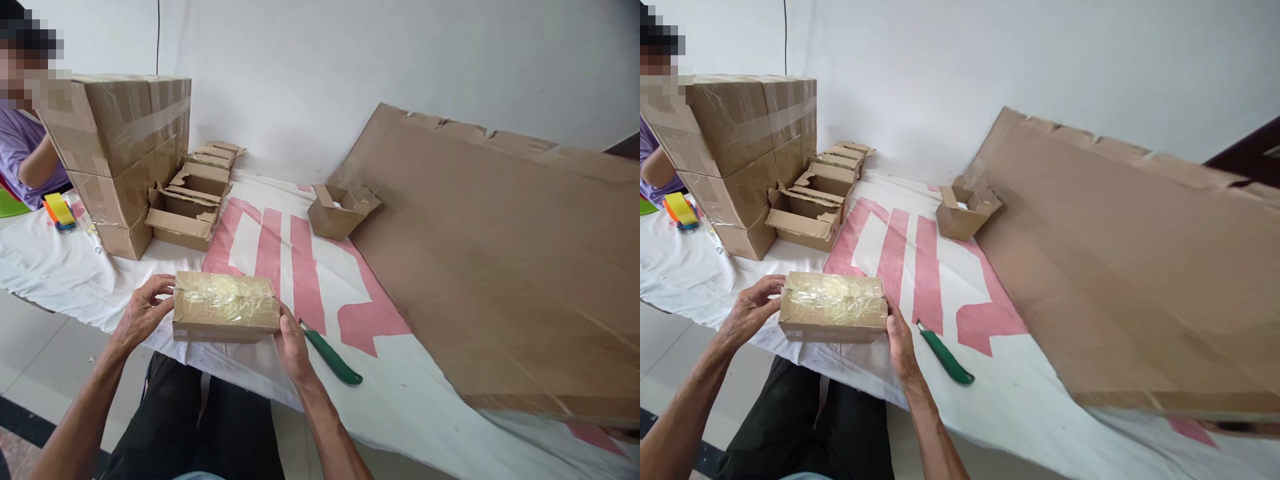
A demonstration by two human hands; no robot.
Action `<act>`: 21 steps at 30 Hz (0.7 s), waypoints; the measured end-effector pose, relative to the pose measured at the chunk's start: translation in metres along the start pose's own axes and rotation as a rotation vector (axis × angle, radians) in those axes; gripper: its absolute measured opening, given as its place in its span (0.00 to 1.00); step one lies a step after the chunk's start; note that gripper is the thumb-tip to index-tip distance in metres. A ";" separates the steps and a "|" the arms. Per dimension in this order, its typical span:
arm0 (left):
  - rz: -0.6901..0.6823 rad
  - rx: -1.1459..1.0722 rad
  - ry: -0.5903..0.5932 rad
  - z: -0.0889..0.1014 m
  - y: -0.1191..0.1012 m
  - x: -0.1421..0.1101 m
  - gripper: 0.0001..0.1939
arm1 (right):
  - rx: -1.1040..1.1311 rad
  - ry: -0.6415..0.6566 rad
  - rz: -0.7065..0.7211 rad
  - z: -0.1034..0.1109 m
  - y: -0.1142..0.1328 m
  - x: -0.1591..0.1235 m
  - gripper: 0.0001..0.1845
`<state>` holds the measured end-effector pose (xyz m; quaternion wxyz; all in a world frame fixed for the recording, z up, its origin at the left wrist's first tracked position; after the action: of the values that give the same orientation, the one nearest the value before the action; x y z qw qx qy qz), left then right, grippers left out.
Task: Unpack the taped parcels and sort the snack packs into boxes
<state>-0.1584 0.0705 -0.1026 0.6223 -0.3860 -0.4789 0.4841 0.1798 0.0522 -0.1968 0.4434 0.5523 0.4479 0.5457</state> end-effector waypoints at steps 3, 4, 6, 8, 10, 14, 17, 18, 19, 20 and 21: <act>0.019 0.026 0.025 -0.002 0.000 0.004 0.18 | 0.008 -0.015 0.003 -0.004 0.004 -0.001 0.38; 0.026 0.033 0.038 -0.003 0.000 0.006 0.18 | 0.012 -0.012 0.004 -0.004 0.006 -0.001 0.38; 0.041 0.044 0.064 -0.004 -0.002 0.009 0.19 | 0.011 0.005 0.006 -0.003 0.010 -0.002 0.36; 0.056 0.048 0.085 -0.006 -0.005 0.011 0.20 | -0.062 0.017 0.009 0.008 0.013 -0.002 0.34; 0.064 0.036 0.096 -0.008 -0.008 0.012 0.21 | -0.279 -0.017 0.019 0.032 0.013 -0.003 0.30; 0.062 -0.018 0.087 -0.013 -0.012 0.011 0.20 | -0.921 -0.096 -0.047 0.096 -0.001 -0.011 0.23; 0.042 -0.024 0.075 -0.014 -0.010 0.011 0.20 | -1.139 -0.063 -0.169 0.129 -0.019 -0.023 0.20; 0.037 -0.017 0.069 -0.014 -0.009 0.011 0.20 | -1.161 -0.059 -0.178 0.135 -0.023 -0.027 0.19; 0.037 -0.009 0.062 -0.014 -0.007 0.011 0.19 | -1.167 -0.059 -0.169 0.138 -0.024 -0.030 0.17; 0.044 -0.005 0.060 -0.014 -0.006 0.011 0.19 | -1.162 -0.061 -0.150 0.139 -0.025 -0.031 0.16; 0.055 -0.008 0.063 -0.015 -0.004 0.011 0.19 | -1.147 -0.068 -0.135 0.139 -0.025 -0.032 0.16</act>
<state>-0.1422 0.0801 -0.0995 0.6221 -0.4166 -0.4502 0.4866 0.3182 0.0261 -0.2292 0.7197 0.2109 0.1002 0.6538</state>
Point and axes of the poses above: each hand's wrist, its own x-axis towards the middle knuckle, its own z-axis out of the back of the hand, y = z × x, the point moved 6 cm from there along x, towards the middle knuckle
